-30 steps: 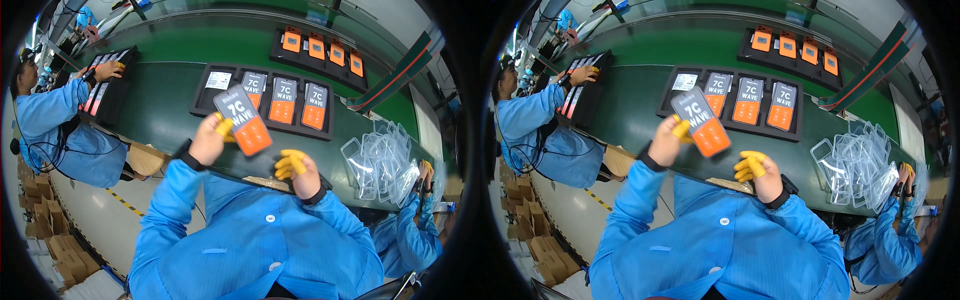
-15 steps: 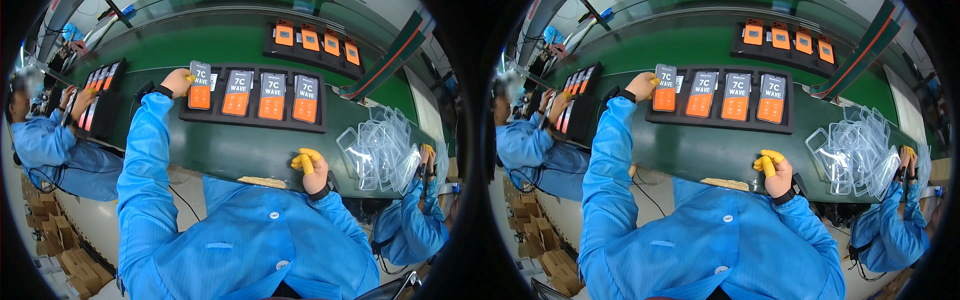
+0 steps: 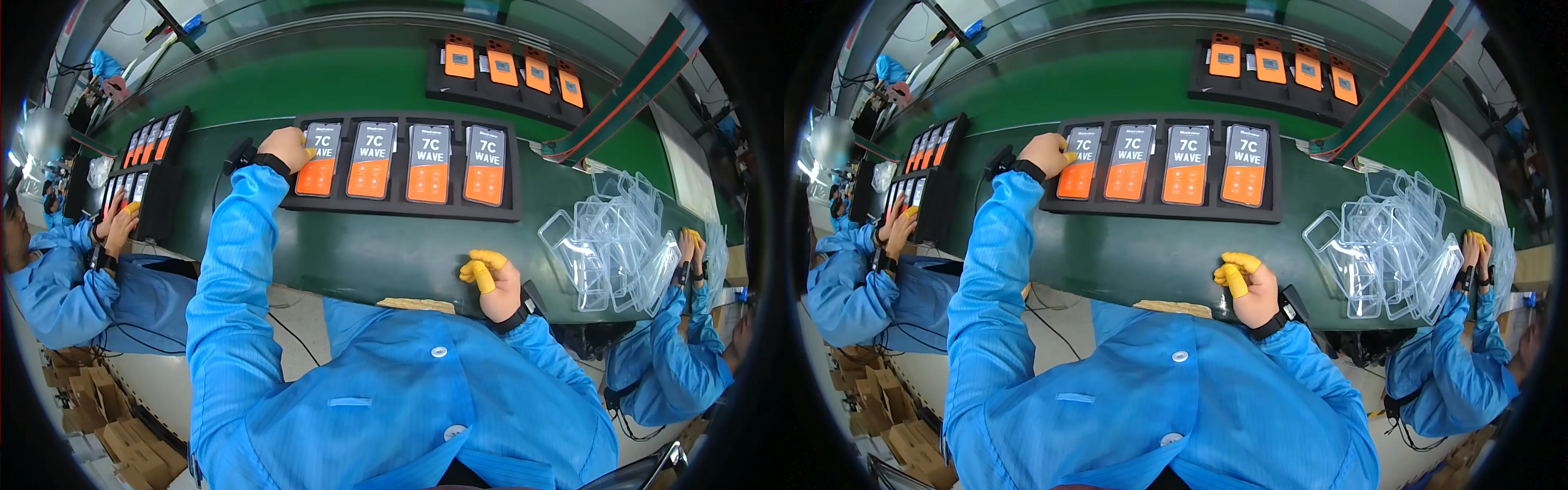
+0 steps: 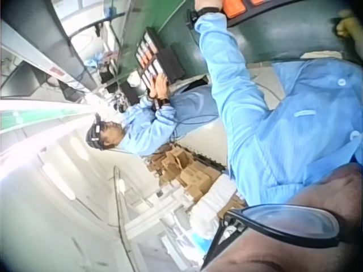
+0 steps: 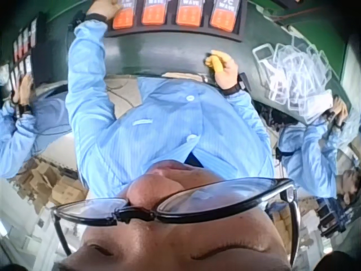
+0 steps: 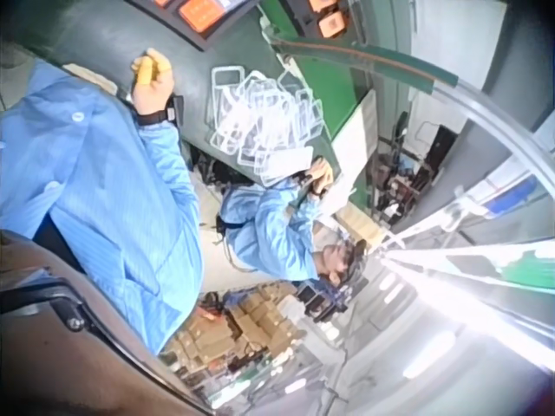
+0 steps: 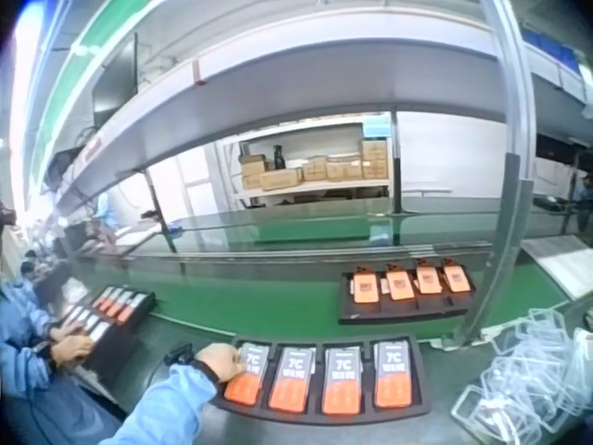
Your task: Testing and inspecting mobile phones and applying screen protectors or cases on an assembly line.
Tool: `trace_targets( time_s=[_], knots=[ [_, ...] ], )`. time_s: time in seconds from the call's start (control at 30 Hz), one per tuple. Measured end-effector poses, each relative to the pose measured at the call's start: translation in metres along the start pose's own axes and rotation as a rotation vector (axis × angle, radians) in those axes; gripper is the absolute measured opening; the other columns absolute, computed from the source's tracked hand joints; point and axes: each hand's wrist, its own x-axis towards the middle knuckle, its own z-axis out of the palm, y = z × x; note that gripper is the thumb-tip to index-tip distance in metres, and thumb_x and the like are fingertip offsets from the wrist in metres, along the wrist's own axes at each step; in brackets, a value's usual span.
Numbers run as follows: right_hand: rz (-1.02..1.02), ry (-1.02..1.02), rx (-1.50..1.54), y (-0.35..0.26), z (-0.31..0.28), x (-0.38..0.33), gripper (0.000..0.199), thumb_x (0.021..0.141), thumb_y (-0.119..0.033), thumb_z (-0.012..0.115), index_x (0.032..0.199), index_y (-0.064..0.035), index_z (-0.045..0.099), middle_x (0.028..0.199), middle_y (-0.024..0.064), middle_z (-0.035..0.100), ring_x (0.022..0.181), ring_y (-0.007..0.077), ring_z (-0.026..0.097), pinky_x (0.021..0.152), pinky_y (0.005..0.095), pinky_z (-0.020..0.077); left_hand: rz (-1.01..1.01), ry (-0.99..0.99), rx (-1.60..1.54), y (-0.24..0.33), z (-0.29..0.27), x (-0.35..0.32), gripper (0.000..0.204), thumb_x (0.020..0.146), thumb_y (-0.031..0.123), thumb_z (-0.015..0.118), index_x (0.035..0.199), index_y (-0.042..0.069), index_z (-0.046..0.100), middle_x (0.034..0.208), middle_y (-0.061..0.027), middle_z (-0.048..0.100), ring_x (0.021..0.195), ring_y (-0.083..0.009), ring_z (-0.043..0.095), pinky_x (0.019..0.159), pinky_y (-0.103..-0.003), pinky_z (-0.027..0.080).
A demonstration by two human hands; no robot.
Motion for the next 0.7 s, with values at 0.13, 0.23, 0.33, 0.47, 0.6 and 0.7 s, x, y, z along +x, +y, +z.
trace_targets(
  time_s=[0.13, 0.23, 0.33, 0.47, 0.6, 0.7],
  knots=[
    [-0.01, 0.004, -0.027, 0.002, 0.0, 0.001, 0.019, 0.096, -0.003, 0.056, 0.115, 0.0002, 0.059, 0.091, 0.0111, 0.068, 0.082, 0.0158, 0.066, 0.078, 0.0299, 0.0548, -0.041, 0.134, -0.069, 0.012, -0.012, -0.012, 0.035, 0.083, 0.03, 0.07, 0.106, 0.005, 0.069, 0.101, -0.0176, 0.07, 0.094, -0.0341, 0.066, 0.084, -0.041, 0.052],
    [-0.037, 0.015, -0.044, -0.002, -0.004, 0.003, 0.019, 0.097, -0.003, 0.055, 0.114, 0.0002, 0.059, 0.091, 0.0115, 0.068, 0.081, 0.0158, 0.066, 0.077, 0.03, 0.055, -0.034, 0.333, -0.356, -0.003, 0.008, -0.018, 0.034, 0.087, 0.023, 0.066, 0.113, 0.001, 0.065, 0.104, -0.0193, 0.069, 0.096, -0.0321, 0.067, 0.086, -0.039, 0.052],
    [-0.08, 0.123, -0.05, -0.007, -0.02, 0.012, 0.019, 0.096, -0.003, 0.056, 0.114, 0.0005, 0.059, 0.092, 0.0115, 0.068, 0.081, 0.0155, 0.066, 0.076, 0.0294, 0.0545, -0.052, 0.594, -0.467, -0.017, 0.045, -0.037, 0.037, 0.09, 0.017, 0.064, 0.121, -0.003, 0.06, 0.116, -0.0207, 0.065, 0.104, -0.0302, 0.065, 0.09, -0.036, 0.05],
    [-0.439, 0.331, -0.616, -0.028, -0.044, 0.045, 0.022, 0.087, 0.0, 0.065, 0.109, 0.0007, 0.062, 0.093, 0.011, 0.066, 0.076, 0.0182, 0.065, 0.067, 0.0273, 0.0524, -0.129, 0.604, -0.817, -0.042, 0.112, -0.059, 0.035, 0.092, 0.015, 0.06, 0.124, 0.0, 0.059, 0.121, -0.0213, 0.06, 0.11, -0.0349, 0.059, 0.096, -0.039, 0.046],
    [-0.462, 0.394, -1.149, -0.054, -0.053, 0.07, 0.029, 0.081, -0.011, 0.07, 0.108, -0.0016, 0.063, 0.104, 0.016, 0.063, 0.092, 0.0335, 0.062, 0.079, 0.0392, 0.052, -0.122, 0.643, -0.67, -0.027, 0.114, -0.07, 0.035, 0.092, 0.006, 0.054, 0.126, 0.0, 0.058, 0.122, -0.0208, 0.06, 0.113, -0.0335, 0.057, 0.099, -0.038, 0.042],
    [-0.295, 0.331, -1.341, -0.047, -0.055, 0.079, 0.035, 0.083, -0.025, 0.067, 0.109, -0.0016, 0.062, 0.104, 0.0175, 0.064, 0.097, 0.0355, 0.061, 0.084, 0.0419, 0.0506, -0.109, 0.636, -0.715, -0.03, 0.116, -0.065, 0.035, 0.092, 0.004, 0.053, 0.126, -0.002, 0.058, 0.122, -0.0202, 0.061, 0.114, -0.0328, 0.057, 0.099, -0.037, 0.042]
  ],
)
